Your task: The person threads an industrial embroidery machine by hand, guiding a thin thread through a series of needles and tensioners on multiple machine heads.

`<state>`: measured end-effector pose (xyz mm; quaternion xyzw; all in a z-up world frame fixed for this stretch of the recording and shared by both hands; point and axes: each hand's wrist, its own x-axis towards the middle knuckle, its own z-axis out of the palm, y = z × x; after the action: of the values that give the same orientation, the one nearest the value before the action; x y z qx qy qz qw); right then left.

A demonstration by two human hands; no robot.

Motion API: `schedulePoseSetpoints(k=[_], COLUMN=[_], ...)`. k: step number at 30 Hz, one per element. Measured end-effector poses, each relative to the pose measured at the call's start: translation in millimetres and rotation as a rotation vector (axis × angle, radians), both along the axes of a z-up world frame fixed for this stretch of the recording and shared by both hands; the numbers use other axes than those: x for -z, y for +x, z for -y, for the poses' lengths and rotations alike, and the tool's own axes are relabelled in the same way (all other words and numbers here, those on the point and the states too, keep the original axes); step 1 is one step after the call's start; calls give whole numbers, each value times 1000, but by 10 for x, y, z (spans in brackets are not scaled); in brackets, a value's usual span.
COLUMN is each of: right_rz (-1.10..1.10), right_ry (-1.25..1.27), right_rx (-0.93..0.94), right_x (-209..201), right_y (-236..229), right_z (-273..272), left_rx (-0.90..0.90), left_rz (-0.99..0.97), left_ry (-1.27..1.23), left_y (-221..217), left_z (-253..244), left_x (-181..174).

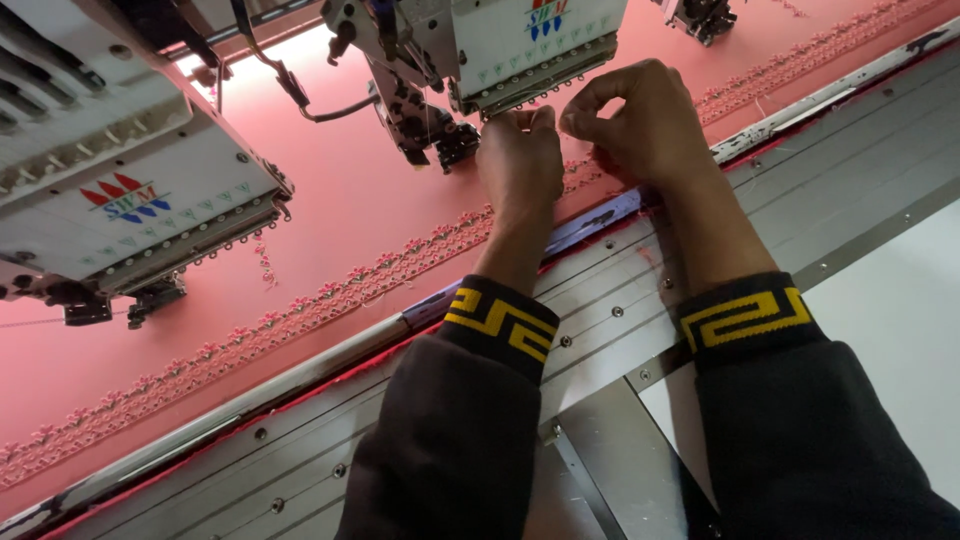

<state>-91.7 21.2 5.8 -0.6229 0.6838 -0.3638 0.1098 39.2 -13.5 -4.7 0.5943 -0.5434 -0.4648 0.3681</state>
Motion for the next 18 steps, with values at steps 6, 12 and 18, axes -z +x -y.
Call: schedulePoseSetpoints(k=[6,12,18], right_rz=[108,84,216], right_ry=[-13,-84,66], right_rx=[-154,-231,-188], right_x=[-52,-60,-202], right_y=[10,-26,54], right_z=[-66,-68,-193], left_rx=[2,26,-2], left_rz=[-9,105,152], left_ry=[-52,-68,-113], left_y=[-4,-29,-78], left_z=[-12,-24,59], left_x=[26,-15,123])
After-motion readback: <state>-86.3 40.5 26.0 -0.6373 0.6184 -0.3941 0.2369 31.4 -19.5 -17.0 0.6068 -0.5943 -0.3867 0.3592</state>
